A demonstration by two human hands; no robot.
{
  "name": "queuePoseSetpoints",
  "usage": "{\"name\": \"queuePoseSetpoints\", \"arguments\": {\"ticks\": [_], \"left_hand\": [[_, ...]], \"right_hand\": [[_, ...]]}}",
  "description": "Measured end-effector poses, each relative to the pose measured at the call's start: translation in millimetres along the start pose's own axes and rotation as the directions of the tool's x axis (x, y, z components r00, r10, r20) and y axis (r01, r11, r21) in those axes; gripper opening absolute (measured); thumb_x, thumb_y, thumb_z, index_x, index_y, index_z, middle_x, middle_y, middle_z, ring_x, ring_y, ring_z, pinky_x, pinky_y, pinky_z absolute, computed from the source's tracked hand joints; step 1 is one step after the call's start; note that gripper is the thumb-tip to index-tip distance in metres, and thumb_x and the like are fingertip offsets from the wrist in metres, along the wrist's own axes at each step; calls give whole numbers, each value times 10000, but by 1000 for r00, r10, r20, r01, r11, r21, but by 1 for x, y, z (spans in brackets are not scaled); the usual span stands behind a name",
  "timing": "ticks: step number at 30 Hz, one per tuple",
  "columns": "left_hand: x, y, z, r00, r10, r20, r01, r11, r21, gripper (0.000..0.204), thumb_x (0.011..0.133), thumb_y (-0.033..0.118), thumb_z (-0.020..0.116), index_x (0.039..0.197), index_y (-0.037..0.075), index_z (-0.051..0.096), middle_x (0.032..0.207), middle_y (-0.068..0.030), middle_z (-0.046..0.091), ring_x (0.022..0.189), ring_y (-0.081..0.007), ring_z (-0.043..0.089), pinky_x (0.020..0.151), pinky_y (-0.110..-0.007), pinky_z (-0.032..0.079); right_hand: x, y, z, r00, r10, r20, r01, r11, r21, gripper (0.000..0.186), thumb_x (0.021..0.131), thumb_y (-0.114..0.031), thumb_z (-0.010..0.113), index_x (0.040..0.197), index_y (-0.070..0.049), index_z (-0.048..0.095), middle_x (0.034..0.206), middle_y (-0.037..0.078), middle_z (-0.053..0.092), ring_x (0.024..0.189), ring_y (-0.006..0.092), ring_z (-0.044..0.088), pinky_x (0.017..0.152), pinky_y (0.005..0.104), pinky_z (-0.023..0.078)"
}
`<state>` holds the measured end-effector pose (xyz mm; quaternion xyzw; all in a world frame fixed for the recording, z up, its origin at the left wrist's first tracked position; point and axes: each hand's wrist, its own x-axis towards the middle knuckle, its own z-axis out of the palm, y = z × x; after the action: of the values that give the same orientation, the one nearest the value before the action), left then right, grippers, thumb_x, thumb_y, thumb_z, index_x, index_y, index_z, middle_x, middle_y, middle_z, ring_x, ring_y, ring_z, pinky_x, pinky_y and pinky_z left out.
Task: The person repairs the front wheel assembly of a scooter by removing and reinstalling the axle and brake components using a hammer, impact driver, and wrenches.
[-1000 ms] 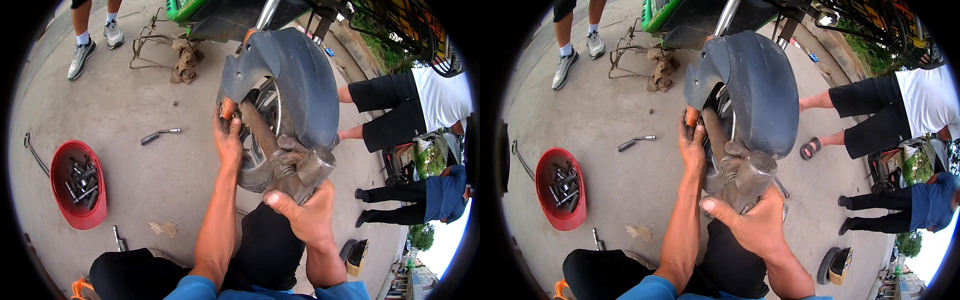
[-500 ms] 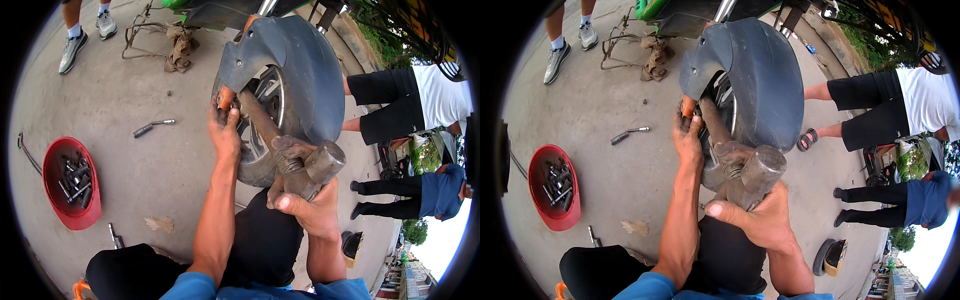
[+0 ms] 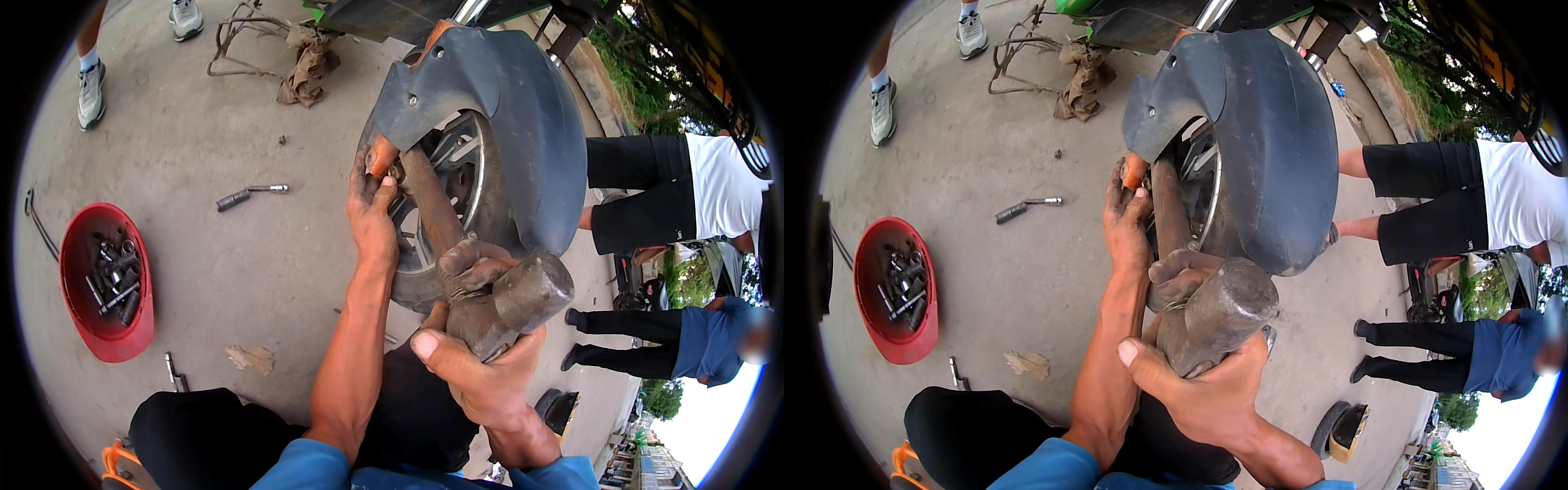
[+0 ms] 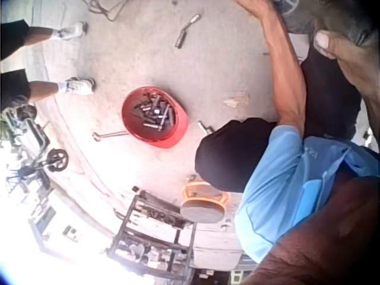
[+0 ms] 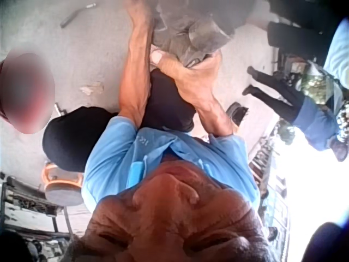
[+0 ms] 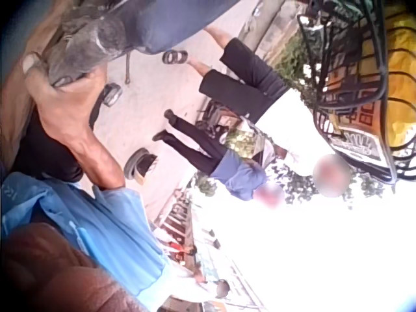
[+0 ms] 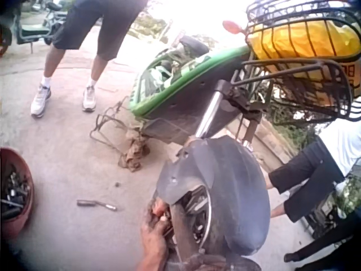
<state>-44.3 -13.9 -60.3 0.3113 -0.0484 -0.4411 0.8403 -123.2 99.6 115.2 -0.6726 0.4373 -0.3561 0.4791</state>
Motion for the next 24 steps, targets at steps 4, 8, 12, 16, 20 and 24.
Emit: {"name": "queuePoseSetpoints", "arguments": {"ticks": [4,8,12,16,20,24], "left_hand": [[0,4,3,996,-77,-53,75,997,-32,639,911,46,537,1514,-26,339,1340,-169,562,1177,-226,580,1016,-333,448],[1,7,15,988,-77,-135,73,997,-37,631,835,70,531,1448,-20,411,1211,-125,591,1053,-191,583,946,-319,453],[4,-1,17,983,-84,-165,92,995,39,553,804,83,521,1347,-15,492,1109,-90,600,1004,-178,576,915,-312,450],[4,-16,14,986,1,-167,3,1000,24,455,834,108,518,1262,-44,528,1133,-102,594,1043,-192,564,961,-306,436],[-4,-19,15,991,48,-125,-41,998,55,453,839,109,514,1256,-67,524,1137,-107,588,1040,-190,559,965,-297,427],[-4,-26,10,978,177,-111,-161,977,142,462,834,86,506,1267,-74,514,1110,-104,586,1002,-173,563,924,-287,443]], "right_hand": [[1,1,-13,1000,4,1,-4,996,90,639,649,109,820,1159,-26,460,1245,181,484,829,176,613,580,301,535],[-1,-3,-34,994,113,-5,-109,968,225,588,671,76,827,1160,-13,513,1262,188,524,853,173,643,657,302,547],[-1,0,-45,992,127,-26,-114,948,298,578,671,77,825,1145,-5,504,1260,211,520,819,196,648,606,313,558],[1,7,-66,993,99,64,-114,940,321,609,652,84,822,1155,-11,491,1259,229,525,699,208,645,565,330,533],[0,9,-83,988,148,48,-152,860,487,667,618,104,804,1178,-13,463,1225,243,543,568,213,611,502,352,485],[8,15,-96,983,173,55,-176,836,520,594,654,107,757,1153,3,453,1177,248,523,516,187,569,434,327,450]]}}
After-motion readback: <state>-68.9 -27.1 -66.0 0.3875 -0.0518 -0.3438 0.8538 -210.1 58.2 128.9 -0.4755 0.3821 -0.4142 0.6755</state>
